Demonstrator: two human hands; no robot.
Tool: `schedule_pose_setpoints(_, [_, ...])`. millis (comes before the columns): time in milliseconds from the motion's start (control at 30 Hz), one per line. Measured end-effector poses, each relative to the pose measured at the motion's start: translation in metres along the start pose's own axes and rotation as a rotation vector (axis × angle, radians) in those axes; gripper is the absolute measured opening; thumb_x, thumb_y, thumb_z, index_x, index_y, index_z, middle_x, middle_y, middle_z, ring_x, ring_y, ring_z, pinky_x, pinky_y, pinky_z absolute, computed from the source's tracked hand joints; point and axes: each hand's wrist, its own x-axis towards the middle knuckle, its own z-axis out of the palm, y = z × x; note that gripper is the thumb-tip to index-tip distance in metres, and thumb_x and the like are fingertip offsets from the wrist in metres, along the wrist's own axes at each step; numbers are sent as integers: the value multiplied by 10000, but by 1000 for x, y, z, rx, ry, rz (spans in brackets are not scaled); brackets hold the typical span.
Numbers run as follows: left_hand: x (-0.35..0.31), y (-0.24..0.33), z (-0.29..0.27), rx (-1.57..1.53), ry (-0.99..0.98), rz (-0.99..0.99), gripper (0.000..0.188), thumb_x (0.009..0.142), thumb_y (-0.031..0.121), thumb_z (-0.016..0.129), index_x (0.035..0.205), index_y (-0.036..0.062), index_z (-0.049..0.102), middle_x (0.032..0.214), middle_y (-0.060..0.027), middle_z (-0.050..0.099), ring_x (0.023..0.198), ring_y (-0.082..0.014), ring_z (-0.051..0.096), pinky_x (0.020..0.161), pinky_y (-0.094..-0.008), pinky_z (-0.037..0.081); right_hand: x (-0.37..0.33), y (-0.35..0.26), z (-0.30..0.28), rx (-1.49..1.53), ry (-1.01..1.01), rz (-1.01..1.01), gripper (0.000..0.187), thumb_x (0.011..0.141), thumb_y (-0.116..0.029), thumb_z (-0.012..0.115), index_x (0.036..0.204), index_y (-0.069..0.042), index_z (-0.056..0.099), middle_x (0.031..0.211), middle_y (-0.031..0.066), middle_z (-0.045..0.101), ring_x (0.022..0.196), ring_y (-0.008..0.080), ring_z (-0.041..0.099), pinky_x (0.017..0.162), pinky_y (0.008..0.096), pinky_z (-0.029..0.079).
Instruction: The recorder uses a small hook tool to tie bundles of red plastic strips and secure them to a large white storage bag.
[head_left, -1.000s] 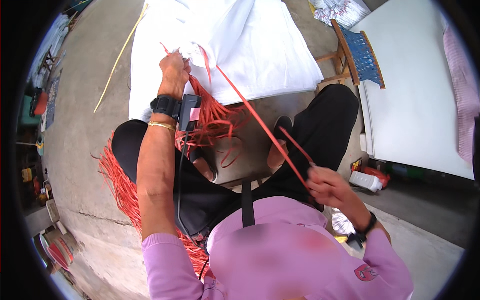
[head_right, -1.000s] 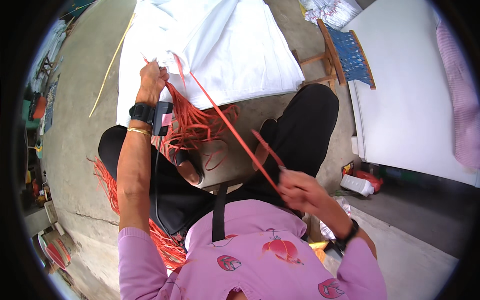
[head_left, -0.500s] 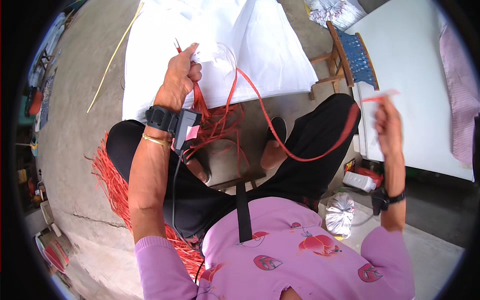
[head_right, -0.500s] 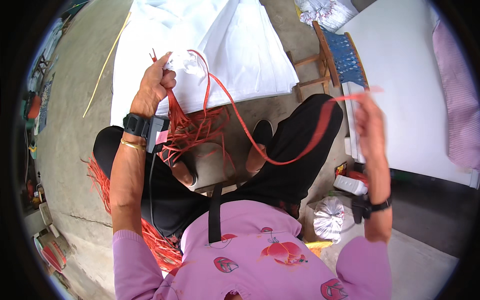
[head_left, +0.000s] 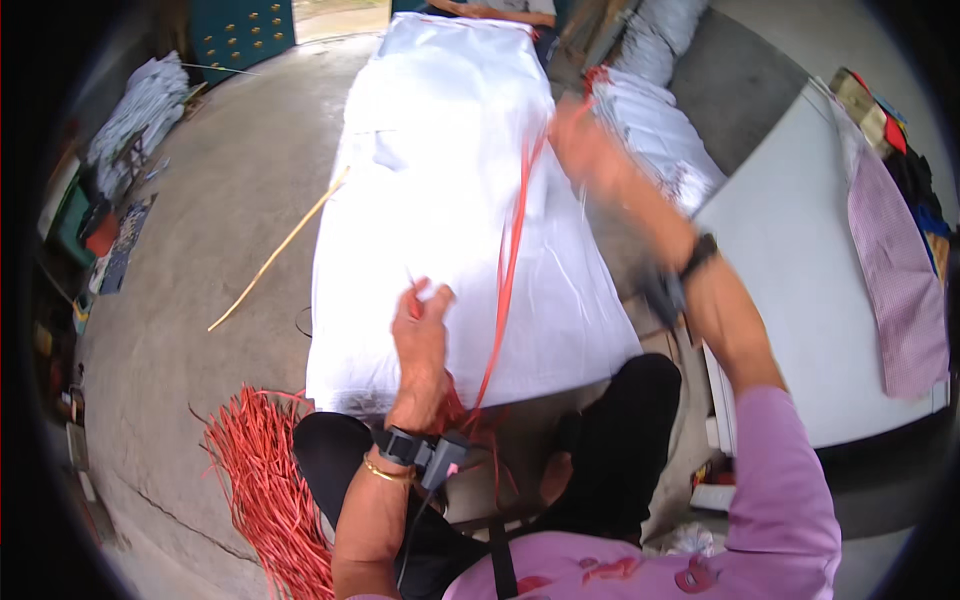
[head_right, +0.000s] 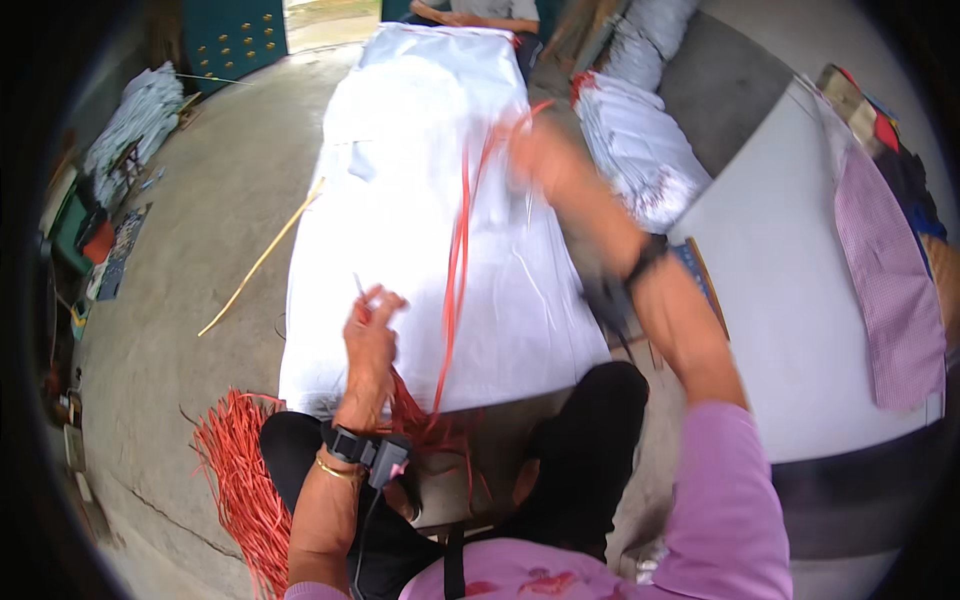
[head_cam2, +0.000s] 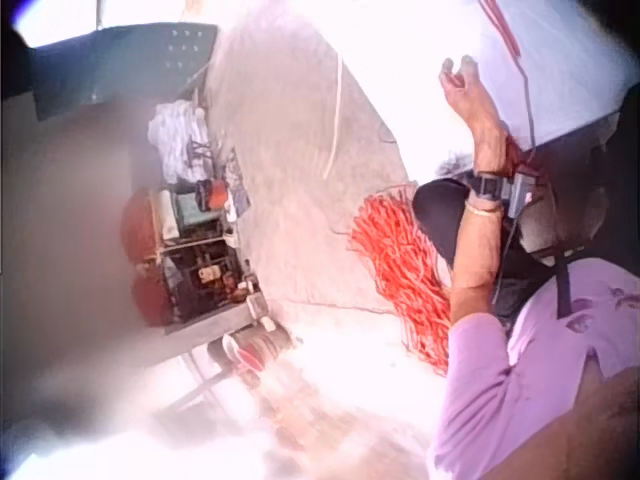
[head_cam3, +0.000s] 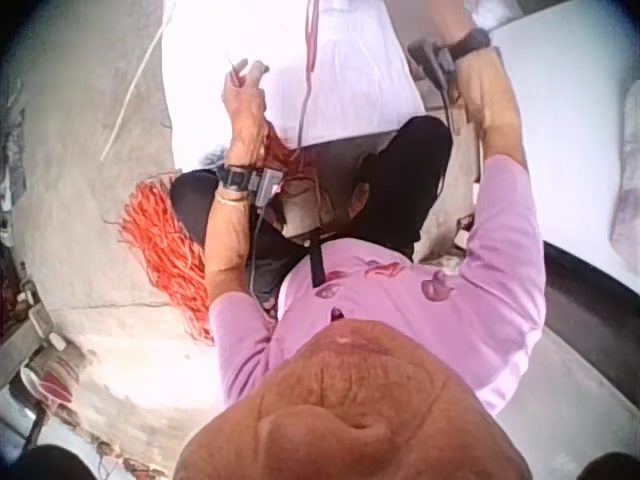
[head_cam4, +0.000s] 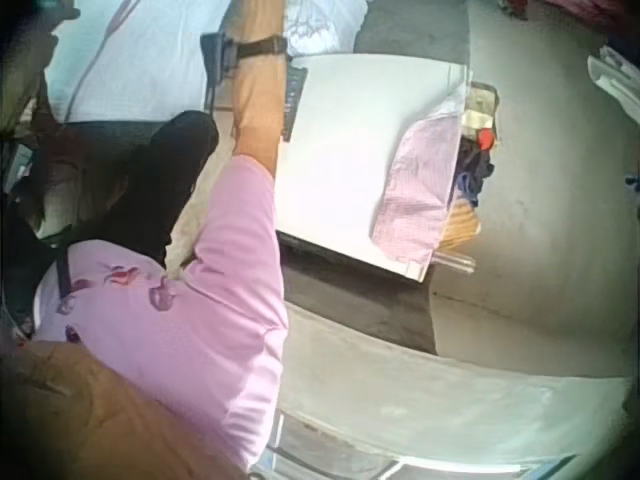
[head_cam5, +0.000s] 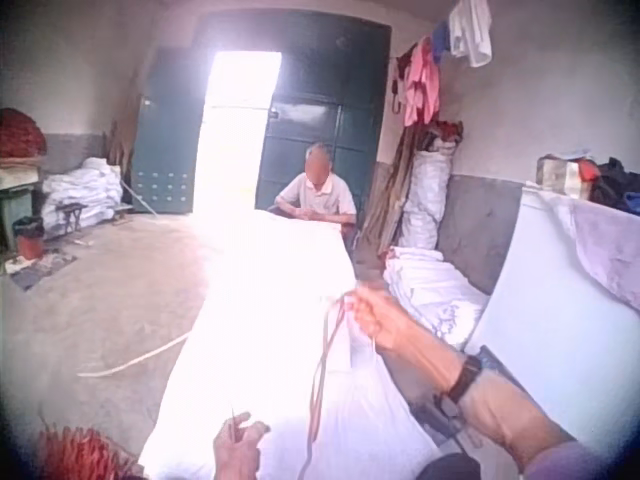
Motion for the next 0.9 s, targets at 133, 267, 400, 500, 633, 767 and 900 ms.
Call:
schedule_pose_setpoints(133, [11,26,-15,7,84,189,343,814,176,602,1092,5,498,825,-51,613,409,-4,290,359,-167,217,48,-76,-56,397,340,-271,307,894,-354,499,900,-47,500,816,121,599,431,78,365,355,218,291])
schedule_pose_setpoints(267, [-5,28,-6,-75,-139,-114,209,841,181,593,978,29,555,763,-54,618,384,6,279,344,-162,209,28,-19,-33,398,258,-70,243,836,-239,585,940,-36,499,857,122,601,406,26,293,327,179,229])
schedule_pose_setpoints(400, [-21,18,15,94,-357,-106,193,833,161,572,940,2,596,731,-24,608,567,-39,360,535,-206,320,5,61,6,407,22,-1,255,822,-144,560,1032,-11,505,840,109,597,437,24,294,358,174,236])
schedule_pose_setpoints(500, [-21,7,29,169,-418,-130,199,833,166,567,937,-1,598,726,-28,606,580,-41,360,550,-211,322,5,82,11,424,29,5,242,822,-102,520,1039,3,512,832,114,596,461,28,300,377,175,250])
schedule_pose_setpoints(633, [-12,-3,51,119,-439,-244,195,856,189,551,937,15,588,726,-39,606,392,-12,278,347,-186,201,14,79,1,418,197,7,234,808,-50,464,1018,22,538,808,117,591,481,33,314,394,171,256])
schedule_pose_setpoints(767, [33,3,78,69,-360,-187,230,847,223,563,940,13,582,706,-27,573,389,-27,278,347,-190,207,14,76,-8,401,134,-20,203,826,-97,466,962,14,567,759,83,563,484,26,327,399,177,256])
schedule_pose_setpoints(900, [83,7,111,150,-329,-250,290,852,295,570,944,20,579,648,8,516,392,-38,274,347,-198,206,7,73,-7,422,80,-80,162,833,-136,481,883,-11,571,678,31,517,472,24,322,396,181,241])
